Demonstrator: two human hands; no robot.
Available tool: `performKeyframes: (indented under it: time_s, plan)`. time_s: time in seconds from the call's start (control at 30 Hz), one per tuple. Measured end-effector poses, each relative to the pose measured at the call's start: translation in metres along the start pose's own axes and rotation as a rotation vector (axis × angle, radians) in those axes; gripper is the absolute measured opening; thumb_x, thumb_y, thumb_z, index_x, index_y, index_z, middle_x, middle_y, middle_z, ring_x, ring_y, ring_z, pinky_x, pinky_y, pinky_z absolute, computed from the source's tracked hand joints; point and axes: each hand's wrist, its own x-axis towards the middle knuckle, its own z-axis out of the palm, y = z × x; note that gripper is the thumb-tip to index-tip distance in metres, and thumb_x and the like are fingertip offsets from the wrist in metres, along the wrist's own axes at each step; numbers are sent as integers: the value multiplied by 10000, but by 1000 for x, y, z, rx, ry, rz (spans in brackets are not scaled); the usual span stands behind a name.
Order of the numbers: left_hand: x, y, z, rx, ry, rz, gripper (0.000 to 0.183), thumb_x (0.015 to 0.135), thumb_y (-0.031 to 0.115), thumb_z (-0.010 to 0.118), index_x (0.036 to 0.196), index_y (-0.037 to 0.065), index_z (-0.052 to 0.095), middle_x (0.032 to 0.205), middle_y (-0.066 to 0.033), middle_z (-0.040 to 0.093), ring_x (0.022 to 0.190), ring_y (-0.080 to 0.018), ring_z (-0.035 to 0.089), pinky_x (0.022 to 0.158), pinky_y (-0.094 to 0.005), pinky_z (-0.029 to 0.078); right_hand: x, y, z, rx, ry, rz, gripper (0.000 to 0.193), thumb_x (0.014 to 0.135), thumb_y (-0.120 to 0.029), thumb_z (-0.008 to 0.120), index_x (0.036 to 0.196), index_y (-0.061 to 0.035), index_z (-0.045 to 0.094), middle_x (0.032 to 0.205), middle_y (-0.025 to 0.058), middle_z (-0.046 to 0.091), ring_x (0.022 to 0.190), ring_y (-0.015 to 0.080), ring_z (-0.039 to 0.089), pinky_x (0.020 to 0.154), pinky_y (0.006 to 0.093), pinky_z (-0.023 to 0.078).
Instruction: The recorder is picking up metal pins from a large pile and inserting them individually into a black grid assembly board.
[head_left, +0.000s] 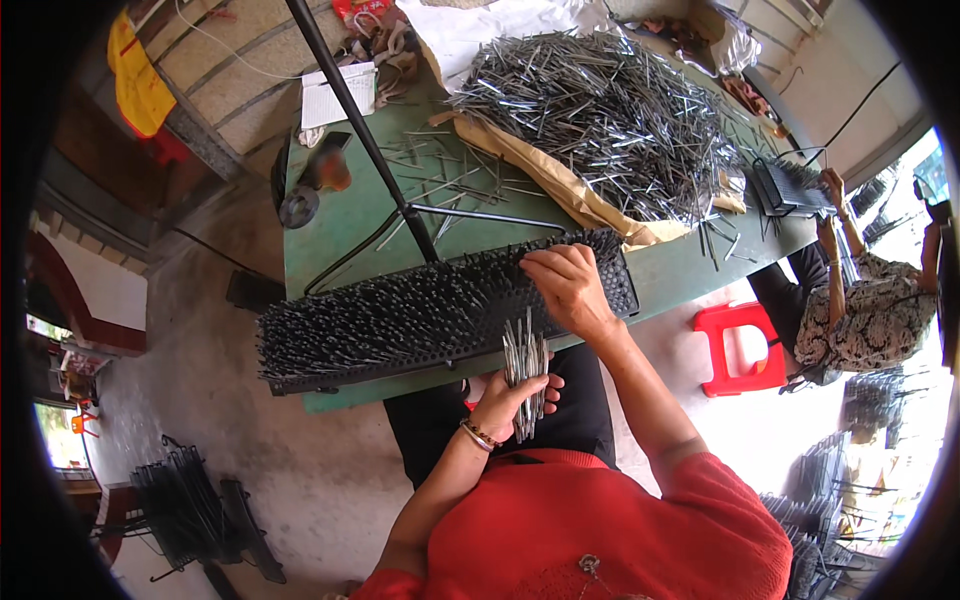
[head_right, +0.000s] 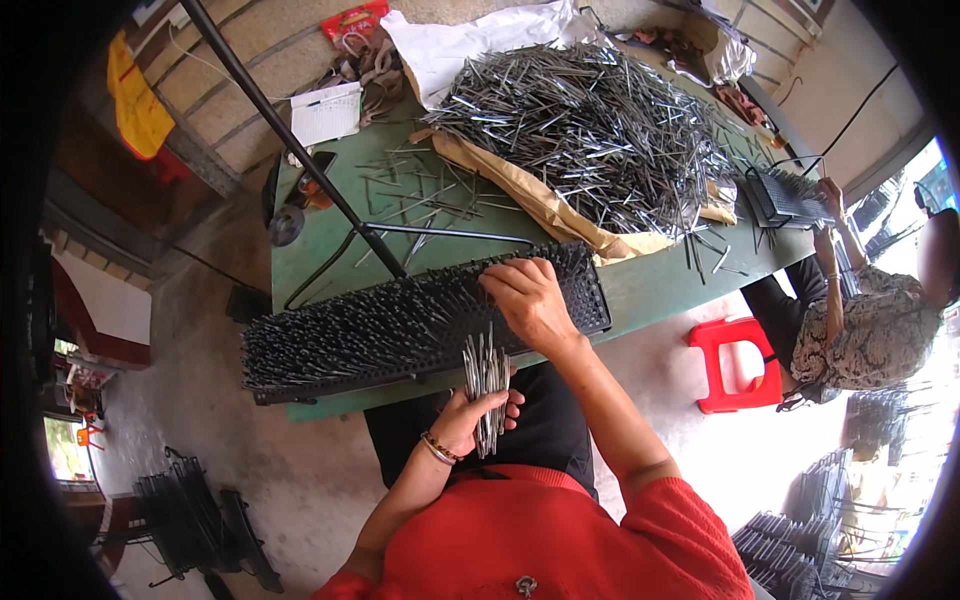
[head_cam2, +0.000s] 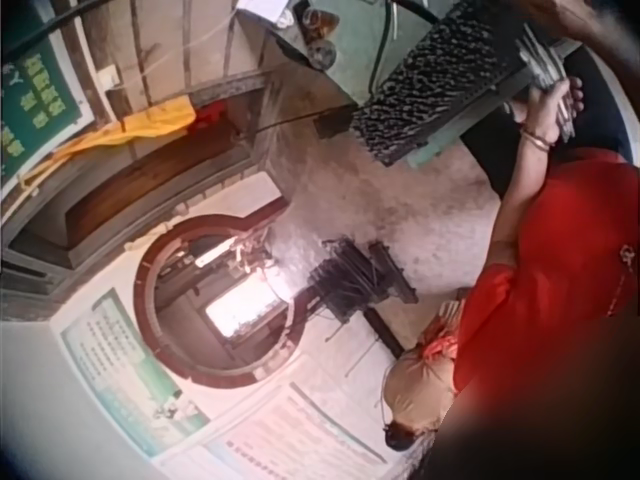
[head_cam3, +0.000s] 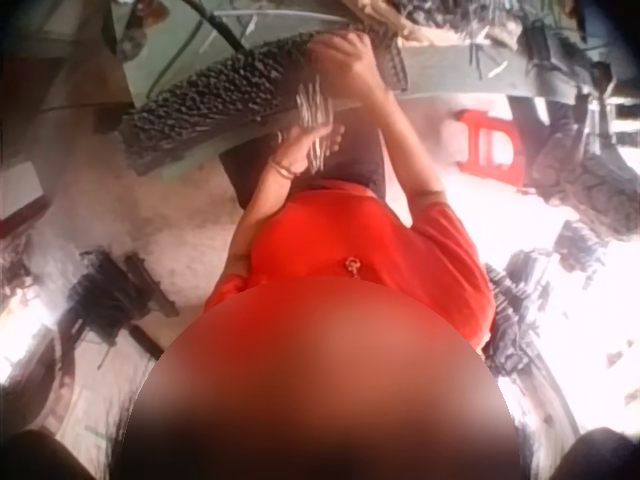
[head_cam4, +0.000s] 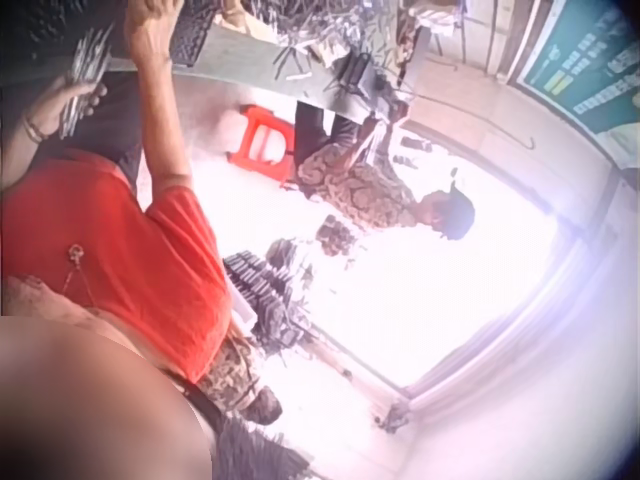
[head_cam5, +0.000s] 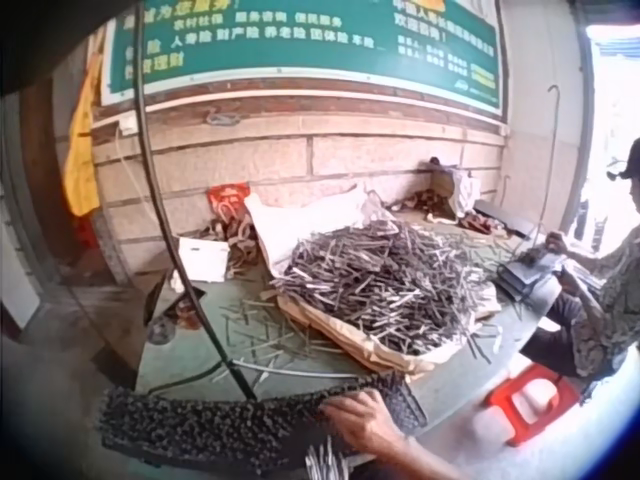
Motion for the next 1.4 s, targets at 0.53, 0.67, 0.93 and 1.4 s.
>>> performKeyframes:
  time_s: [0.53,0.67,0.93,1.4]
  plan:
    - [1,14,4,174,-171,-2,391,891,96,599,1251,28,465,960,-104,636,770,-134,617,636,-262,533,-26,-29,-32,733,-359,705,249,859,-211,673,963,15,672,887,86,680,816,150,618,679,289,490]
    - [-1,13,8,181,-167,-33,391,894,107,596,1254,23,466,963,-98,637,760,-124,611,626,-253,529,-29,-26,-32,1032,-367,967,192,857,-175,684,878,15,688,771,17,665,732,58,578,655,228,468]
    - [6,8,7,91,-62,-47,395,889,140,608,1249,24,493,947,-92,639,741,-104,600,610,-246,516,-7,-1,-36,791,139,894,206,860,-187,680,877,18,676,723,16,658,685,51,569,620,225,461]
    - [11,1,5,78,51,-47,306,886,107,613,1170,17,543,969,-111,659,792,-134,634,664,-272,543,7,-8,-21,366,263,575,134,797,-91,707,899,-14,669,744,93,662,635,143,623,593,269,496]
